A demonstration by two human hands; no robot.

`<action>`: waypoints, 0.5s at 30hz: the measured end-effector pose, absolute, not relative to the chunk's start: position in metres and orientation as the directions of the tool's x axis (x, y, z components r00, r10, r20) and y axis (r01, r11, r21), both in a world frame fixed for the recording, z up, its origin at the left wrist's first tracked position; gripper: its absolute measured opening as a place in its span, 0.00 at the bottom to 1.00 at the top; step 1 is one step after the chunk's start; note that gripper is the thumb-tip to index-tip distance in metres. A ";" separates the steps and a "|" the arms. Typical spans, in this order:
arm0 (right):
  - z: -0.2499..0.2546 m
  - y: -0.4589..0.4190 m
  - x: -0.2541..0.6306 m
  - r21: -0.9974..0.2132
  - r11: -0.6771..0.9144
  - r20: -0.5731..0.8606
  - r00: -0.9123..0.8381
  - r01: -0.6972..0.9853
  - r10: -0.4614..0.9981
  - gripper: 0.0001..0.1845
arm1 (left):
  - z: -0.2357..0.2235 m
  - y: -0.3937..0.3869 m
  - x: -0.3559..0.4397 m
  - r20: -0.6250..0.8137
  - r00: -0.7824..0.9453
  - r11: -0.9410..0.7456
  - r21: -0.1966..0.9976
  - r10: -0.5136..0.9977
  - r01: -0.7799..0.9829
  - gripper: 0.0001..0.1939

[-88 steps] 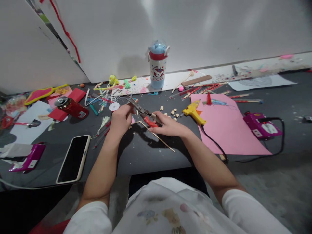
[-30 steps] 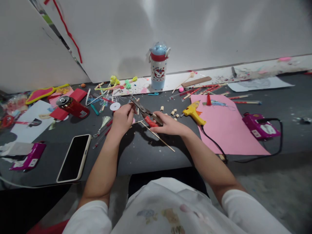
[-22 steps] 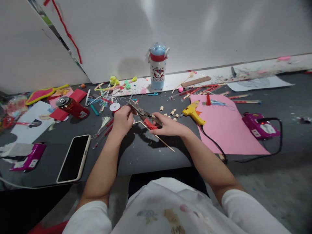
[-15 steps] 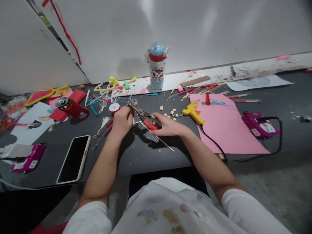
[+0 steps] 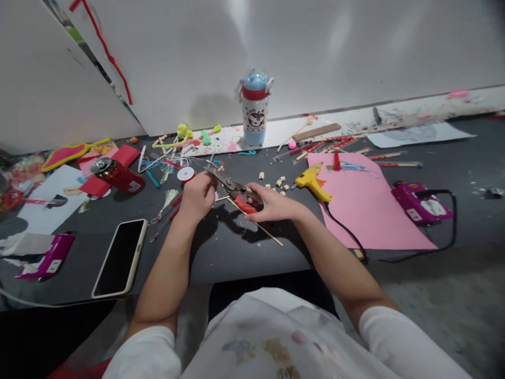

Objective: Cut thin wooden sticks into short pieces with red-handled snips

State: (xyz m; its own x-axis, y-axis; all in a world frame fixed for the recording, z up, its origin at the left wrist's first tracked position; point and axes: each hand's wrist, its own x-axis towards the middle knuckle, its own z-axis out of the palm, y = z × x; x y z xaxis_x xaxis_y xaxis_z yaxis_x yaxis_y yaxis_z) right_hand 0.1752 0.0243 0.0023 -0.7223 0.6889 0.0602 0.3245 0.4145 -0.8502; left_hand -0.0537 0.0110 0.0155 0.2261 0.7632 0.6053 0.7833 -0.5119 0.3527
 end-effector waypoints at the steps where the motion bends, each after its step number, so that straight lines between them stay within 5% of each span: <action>1: 0.002 0.024 0.175 -0.854 0.410 0.057 -0.726 0.320 0.685 0.25 | 0.016 0.011 -0.054 0.605 0.230 -0.515 0.354 0.763 0.780 0.09; 15: 0.000 0.025 0.175 -0.869 0.389 0.035 -0.744 0.307 0.667 0.27 | 0.019 0.012 -0.051 0.571 0.197 -0.455 0.353 0.797 0.817 0.08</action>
